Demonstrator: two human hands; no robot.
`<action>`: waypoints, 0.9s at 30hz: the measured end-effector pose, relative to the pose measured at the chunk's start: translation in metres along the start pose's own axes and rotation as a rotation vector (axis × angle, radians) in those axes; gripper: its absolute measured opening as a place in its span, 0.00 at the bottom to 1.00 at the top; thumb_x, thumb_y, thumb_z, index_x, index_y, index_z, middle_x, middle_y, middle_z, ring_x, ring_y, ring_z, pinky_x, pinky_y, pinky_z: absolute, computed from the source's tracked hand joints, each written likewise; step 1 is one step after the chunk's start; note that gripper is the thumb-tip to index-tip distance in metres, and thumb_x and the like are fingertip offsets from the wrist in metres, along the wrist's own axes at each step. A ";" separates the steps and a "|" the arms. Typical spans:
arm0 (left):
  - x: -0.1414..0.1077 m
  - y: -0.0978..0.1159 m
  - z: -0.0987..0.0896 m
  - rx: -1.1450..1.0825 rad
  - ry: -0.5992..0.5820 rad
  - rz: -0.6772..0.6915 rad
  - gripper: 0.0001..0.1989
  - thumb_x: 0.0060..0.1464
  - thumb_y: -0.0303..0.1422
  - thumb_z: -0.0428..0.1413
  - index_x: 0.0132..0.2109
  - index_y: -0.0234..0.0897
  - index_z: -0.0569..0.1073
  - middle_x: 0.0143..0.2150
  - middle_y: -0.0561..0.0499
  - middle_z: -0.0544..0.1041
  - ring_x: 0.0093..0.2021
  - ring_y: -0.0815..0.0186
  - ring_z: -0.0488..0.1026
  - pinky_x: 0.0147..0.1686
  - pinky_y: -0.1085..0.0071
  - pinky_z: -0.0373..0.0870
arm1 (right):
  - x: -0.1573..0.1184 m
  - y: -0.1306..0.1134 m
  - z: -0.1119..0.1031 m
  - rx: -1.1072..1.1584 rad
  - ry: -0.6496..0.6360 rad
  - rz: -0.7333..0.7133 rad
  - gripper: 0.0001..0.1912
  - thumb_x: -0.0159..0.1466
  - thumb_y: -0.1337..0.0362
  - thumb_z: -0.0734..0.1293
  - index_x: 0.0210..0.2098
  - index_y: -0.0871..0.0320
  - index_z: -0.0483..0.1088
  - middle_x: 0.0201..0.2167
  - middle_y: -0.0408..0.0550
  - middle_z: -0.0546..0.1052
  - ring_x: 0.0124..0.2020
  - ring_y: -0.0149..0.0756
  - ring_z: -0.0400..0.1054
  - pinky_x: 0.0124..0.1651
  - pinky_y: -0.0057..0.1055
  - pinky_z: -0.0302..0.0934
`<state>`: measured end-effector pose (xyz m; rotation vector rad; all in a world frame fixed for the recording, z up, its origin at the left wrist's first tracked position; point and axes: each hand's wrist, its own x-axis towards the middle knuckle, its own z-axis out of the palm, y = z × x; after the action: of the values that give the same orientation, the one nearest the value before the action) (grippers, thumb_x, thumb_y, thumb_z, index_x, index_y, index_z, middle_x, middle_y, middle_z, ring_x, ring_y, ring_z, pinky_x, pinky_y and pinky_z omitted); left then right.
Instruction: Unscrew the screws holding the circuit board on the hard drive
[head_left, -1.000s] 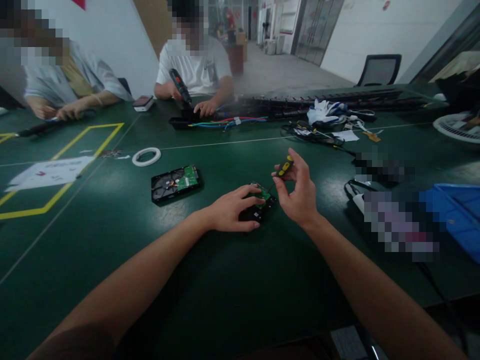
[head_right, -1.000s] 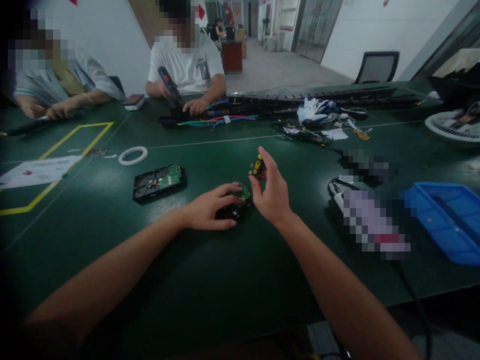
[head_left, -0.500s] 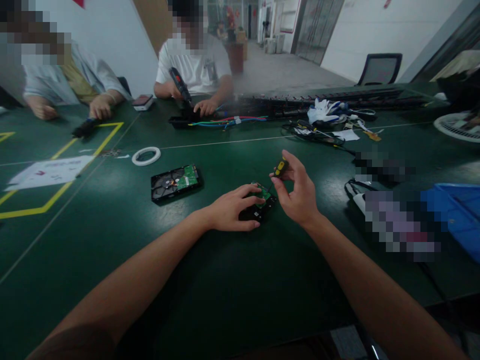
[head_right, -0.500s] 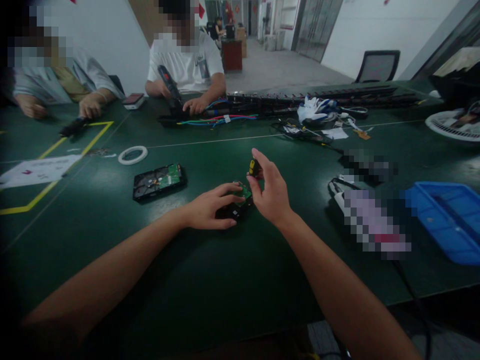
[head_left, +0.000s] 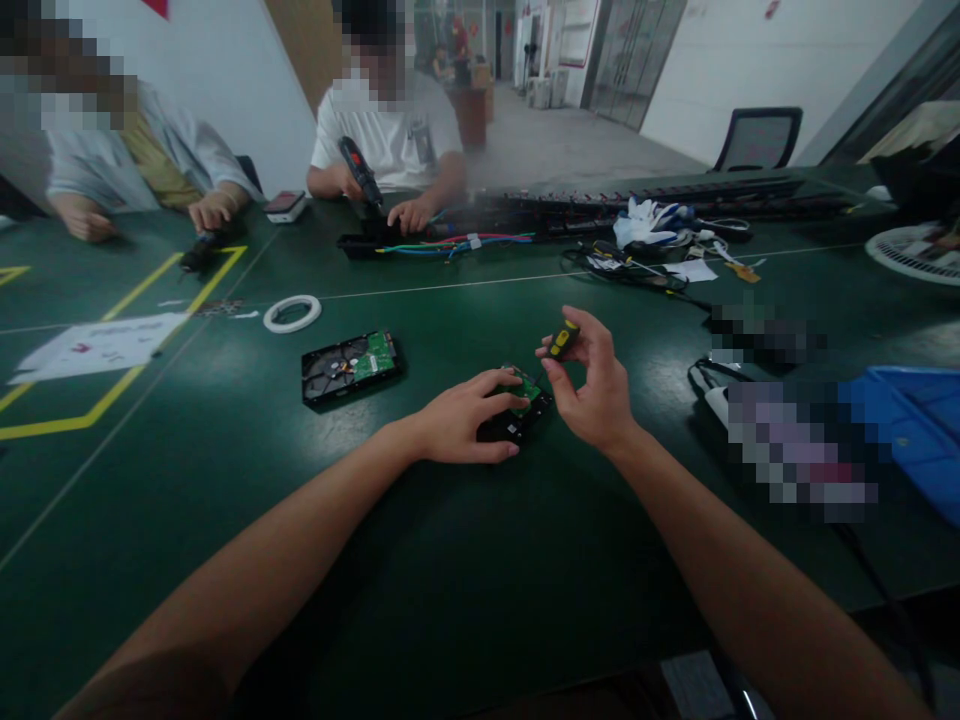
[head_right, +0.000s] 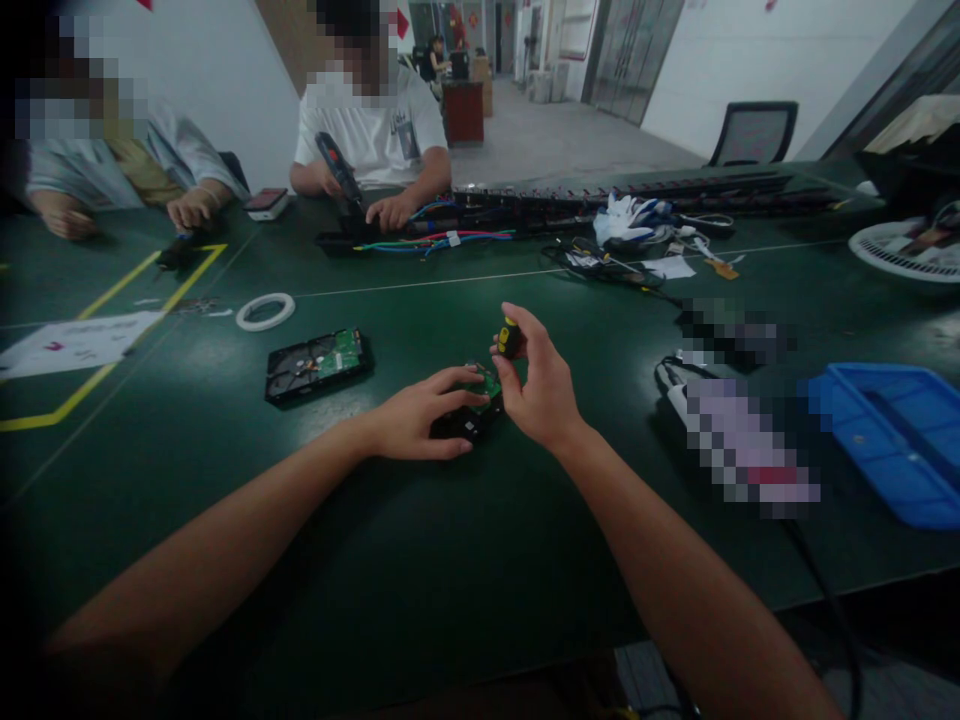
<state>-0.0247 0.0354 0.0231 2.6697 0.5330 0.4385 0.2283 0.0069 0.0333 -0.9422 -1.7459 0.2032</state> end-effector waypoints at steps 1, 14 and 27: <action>0.000 0.000 0.000 0.000 0.001 0.001 0.34 0.65 0.51 0.64 0.70 0.40 0.71 0.75 0.35 0.63 0.76 0.39 0.62 0.73 0.41 0.67 | 0.000 -0.001 0.000 0.027 -0.022 0.002 0.36 0.73 0.67 0.66 0.76 0.39 0.54 0.69 0.51 0.72 0.49 0.43 0.82 0.57 0.50 0.80; 0.000 0.001 0.000 0.013 0.001 0.010 0.34 0.66 0.51 0.64 0.70 0.39 0.70 0.75 0.35 0.63 0.78 0.40 0.59 0.74 0.41 0.65 | 0.003 0.002 -0.006 -0.165 0.108 -0.008 0.33 0.71 0.62 0.73 0.72 0.39 0.64 0.59 0.50 0.77 0.46 0.47 0.77 0.48 0.52 0.81; 0.000 0.000 0.001 -0.020 0.016 -0.003 0.34 0.64 0.51 0.65 0.70 0.42 0.71 0.76 0.36 0.63 0.76 0.39 0.62 0.72 0.39 0.67 | 0.001 -0.001 -0.002 -0.009 0.016 -0.002 0.34 0.74 0.63 0.68 0.76 0.40 0.58 0.63 0.51 0.76 0.51 0.46 0.80 0.54 0.50 0.81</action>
<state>-0.0244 0.0350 0.0227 2.6477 0.5344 0.4630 0.2296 0.0063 0.0350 -0.9462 -1.7339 0.1861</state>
